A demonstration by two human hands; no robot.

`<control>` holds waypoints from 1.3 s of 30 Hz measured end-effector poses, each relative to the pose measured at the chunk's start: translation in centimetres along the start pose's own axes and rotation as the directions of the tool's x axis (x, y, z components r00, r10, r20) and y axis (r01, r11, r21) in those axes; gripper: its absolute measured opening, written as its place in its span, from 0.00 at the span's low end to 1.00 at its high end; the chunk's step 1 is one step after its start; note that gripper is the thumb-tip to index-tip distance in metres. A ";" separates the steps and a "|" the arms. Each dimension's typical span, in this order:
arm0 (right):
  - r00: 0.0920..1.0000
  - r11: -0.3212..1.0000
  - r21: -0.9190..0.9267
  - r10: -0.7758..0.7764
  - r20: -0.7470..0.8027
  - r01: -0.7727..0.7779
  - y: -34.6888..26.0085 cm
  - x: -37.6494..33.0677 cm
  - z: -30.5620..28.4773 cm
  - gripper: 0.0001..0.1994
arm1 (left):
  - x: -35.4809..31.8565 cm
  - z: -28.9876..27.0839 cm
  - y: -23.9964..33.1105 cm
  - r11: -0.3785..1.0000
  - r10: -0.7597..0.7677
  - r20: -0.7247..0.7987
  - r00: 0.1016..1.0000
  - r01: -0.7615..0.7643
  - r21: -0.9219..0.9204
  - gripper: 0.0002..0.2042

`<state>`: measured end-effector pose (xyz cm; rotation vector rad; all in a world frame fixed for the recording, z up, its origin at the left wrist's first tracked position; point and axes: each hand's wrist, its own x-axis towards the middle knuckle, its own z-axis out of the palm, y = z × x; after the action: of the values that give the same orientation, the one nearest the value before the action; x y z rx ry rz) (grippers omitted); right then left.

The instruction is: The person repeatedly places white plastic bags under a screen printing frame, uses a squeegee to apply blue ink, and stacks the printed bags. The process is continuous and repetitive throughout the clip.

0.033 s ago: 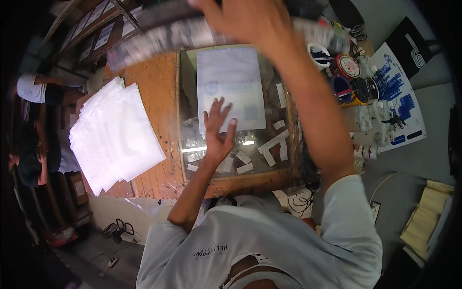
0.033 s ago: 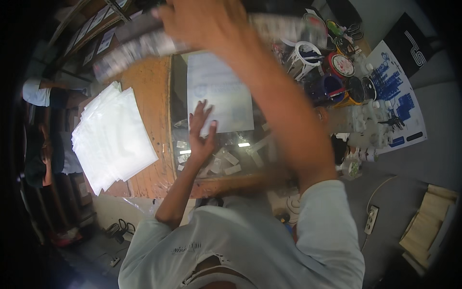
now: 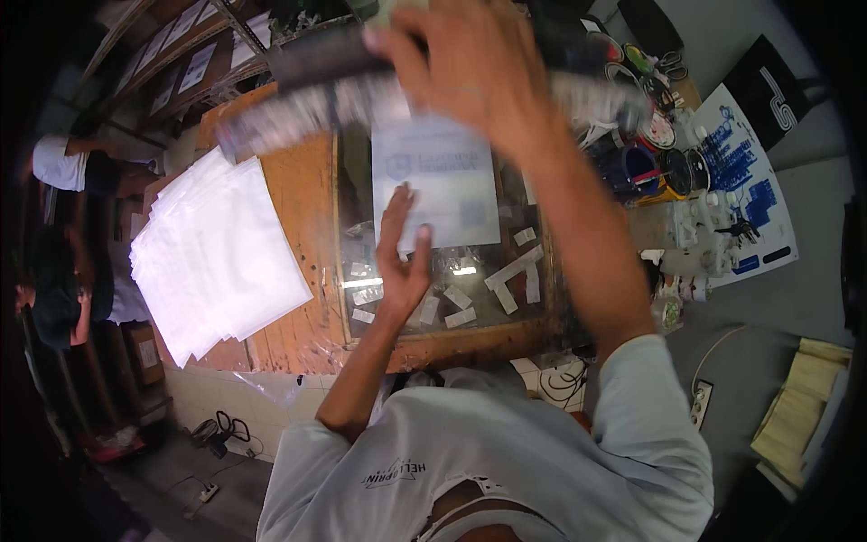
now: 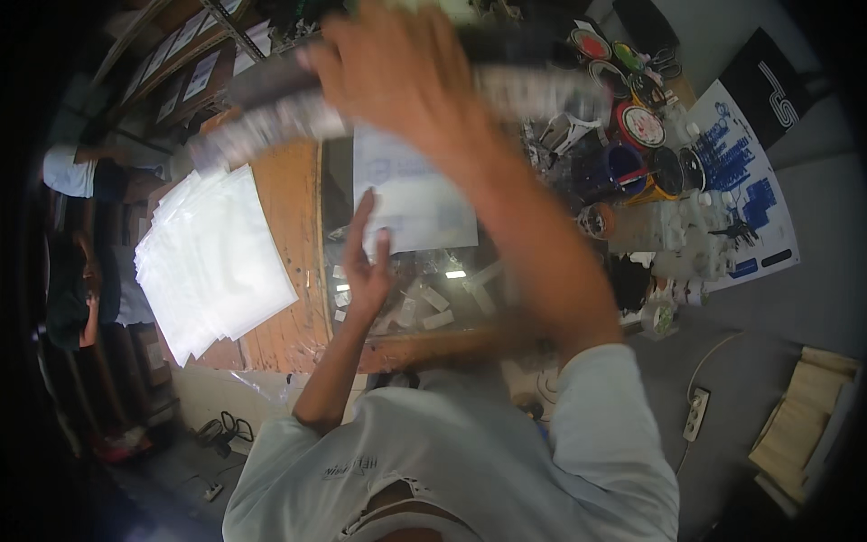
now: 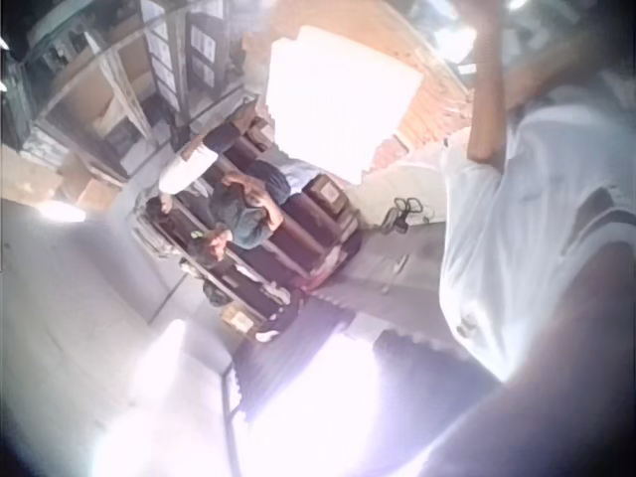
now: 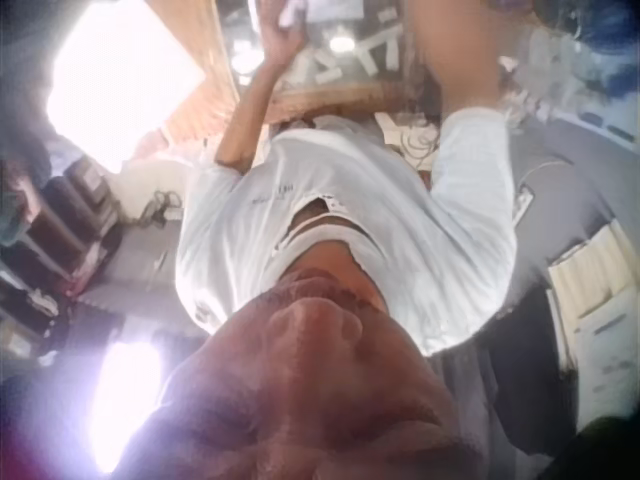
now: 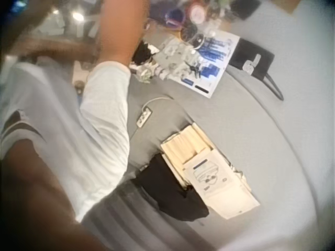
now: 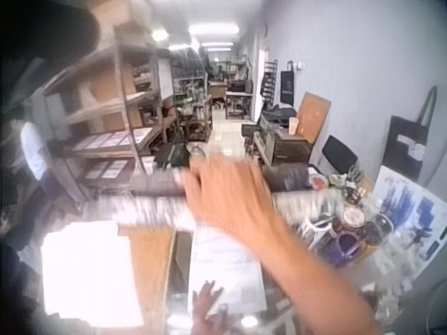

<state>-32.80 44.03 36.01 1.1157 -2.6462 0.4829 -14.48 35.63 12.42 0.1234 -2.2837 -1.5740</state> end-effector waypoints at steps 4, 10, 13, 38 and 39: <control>0.951 0.996 0.035 -0.067 -0.301 0.082 -1.9 -12.6 11.2 0.13 | -5.0 -3.1 5.4 0.358 -0.402 -0.003 0.916 0.154 -0.921 0.28; 0.994 0.967 -0.254 0.023 0.110 0.006 -1.0 -18.8 21.9 0.29 | -6.5 -1.2 -1.0 -0.045 -0.841 0.307 0.445 0.508 -0.860 0.27; 0.971 0.992 -0.120 0.064 0.230 -0.037 -0.3 -18.2 22.3 0.30 | -7.0 0.1 -3.8 -0.015 -0.849 0.287 0.444 0.522 -0.853 0.29; 0.999 0.995 -0.090 0.029 -0.044 -0.032 12.9 1.2 31.8 0.34 | -6.8 0.9 -2.9 0.014 -0.948 0.173 0.268 0.577 -0.816 0.26; 0.999 0.995 -0.099 0.024 -0.048 -0.029 13.7 2.6 32.0 0.34 | -6.9 0.9 -2.9 0.016 -0.950 0.166 0.263 0.577 -0.817 0.24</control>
<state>-47.13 39.01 4.58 1.0284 -2.6169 0.3731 -8.76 37.20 7.76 1.6736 -0.7808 -2.5216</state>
